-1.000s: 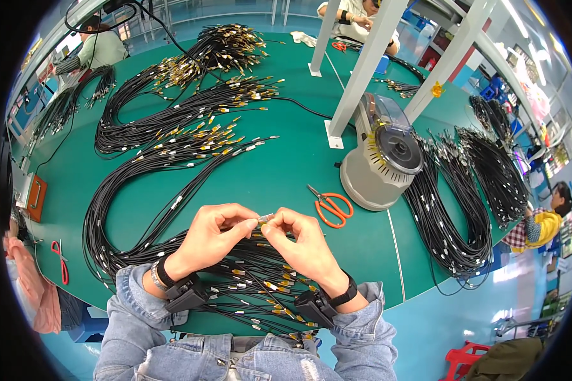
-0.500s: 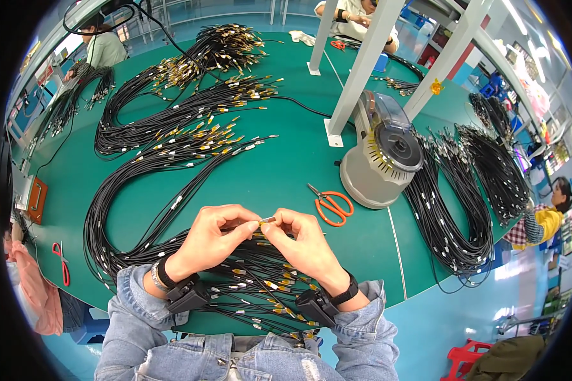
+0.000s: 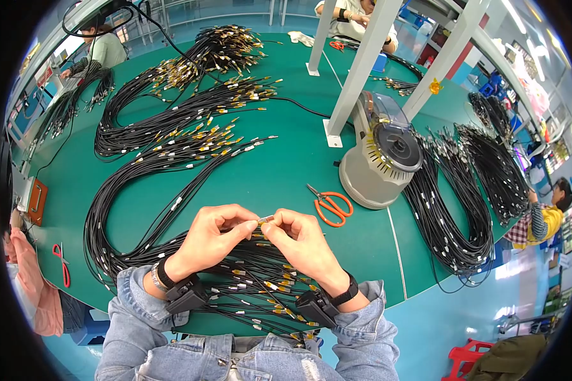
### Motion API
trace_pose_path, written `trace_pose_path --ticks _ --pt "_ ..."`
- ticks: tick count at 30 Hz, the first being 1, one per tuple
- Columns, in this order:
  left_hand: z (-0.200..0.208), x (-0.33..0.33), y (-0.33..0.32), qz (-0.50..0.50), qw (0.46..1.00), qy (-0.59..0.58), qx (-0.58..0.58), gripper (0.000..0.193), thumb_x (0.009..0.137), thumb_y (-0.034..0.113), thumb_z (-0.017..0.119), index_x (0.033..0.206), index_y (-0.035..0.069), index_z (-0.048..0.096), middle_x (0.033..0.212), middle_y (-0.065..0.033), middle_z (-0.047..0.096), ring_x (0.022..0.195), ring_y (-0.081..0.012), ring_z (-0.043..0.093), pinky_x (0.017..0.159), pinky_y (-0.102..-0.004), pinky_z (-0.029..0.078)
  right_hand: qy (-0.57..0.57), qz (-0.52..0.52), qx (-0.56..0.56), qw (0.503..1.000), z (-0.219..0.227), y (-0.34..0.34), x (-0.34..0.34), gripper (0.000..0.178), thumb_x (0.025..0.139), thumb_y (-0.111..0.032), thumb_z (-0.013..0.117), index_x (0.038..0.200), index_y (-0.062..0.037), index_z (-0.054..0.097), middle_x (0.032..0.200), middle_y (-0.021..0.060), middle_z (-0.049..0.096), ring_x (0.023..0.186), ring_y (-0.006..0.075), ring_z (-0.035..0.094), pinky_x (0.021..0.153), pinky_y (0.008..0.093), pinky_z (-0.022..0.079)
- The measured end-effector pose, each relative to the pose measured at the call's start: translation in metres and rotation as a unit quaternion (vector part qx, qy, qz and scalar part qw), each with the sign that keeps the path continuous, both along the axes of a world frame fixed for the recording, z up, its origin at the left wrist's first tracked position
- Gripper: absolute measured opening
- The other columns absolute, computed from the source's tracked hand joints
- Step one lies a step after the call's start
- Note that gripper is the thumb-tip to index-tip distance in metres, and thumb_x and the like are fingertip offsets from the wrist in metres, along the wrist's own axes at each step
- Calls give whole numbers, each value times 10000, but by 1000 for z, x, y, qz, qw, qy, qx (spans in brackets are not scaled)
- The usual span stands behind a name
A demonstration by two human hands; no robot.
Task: The person picks up a cable, fits a connector onto the end by hand, and trims the excess material using shears. This process is repeated for several more cables throughout the video.
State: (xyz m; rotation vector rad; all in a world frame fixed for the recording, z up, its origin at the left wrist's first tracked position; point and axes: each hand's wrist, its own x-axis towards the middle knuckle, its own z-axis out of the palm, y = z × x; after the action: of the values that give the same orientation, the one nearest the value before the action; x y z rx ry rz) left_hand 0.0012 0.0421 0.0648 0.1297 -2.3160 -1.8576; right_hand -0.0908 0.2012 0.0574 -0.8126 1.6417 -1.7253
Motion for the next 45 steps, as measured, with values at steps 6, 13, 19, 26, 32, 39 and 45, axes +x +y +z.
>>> trace_pose_path --ticks 6,13,19,26,32,39,45 --pt "-1 0 0 -2 1000 -1 0 160 873 110 591 921 -37 634 746 -30 623 669 -55 545 597 -209 450 1 -3 20 1000 -1 0 -1 164 882 -114 578 751 -23 544 716 -68 493 651 -1 399 552 183 335" --pt "-2 1 0 -6 1000 2 -7 156 871 107 591 920 -36 632 733 -29 618 659 -50 537 581 -205 439 8 -4 27 1000 -1 1 -2 178 881 -118 579 735 -24 539 699 -71 482 639 -1 393 542 183 329" --pt "0 0 2 -8 1000 5 5 151 874 116 595 881 -32 622 725 -20 612 657 -44 532 575 -201 434 0 3 24 1000 -3 1 -2 165 871 -108 578 739 -18 538 698 -59 486 648 10 407 562 195 347" --pt "-2 -1 -2 -4 992 -38 122 157 881 139 598 794 8 594 676 18 563 608 -29 477 528 -196 375 49 18 33 998 -1 1 1 86 854 -74 588 836 6 565 781 -20 530 731 51 479 658 208 401" --pt "0 -2 -1 8 979 -33 202 186 890 166 588 753 45 554 638 43 492 569 -22 389 500 -198 295 52 -9 29 998 -1 -1 1 109 832 -101 607 870 2 598 781 -1 594 731 78 524 702 233 438" --pt "2 -2 -3 11 977 -34 208 195 894 171 581 745 52 538 629 50 473 561 -18 365 493 -200 277 -26 -3 -52 998 4 -5 6 121 830 -77 615 919 -9 569 924 22 545 864 90 515 794 245 423" --pt "0 -2 0 -4 978 -43 206 162 892 149 581 772 45 550 647 47 497 575 -19 408 514 -189 319 -10 8 -51 999 -10 -6 6 98 847 -68 608 916 -10 566 939 21 535 880 95 511 799 247 417"
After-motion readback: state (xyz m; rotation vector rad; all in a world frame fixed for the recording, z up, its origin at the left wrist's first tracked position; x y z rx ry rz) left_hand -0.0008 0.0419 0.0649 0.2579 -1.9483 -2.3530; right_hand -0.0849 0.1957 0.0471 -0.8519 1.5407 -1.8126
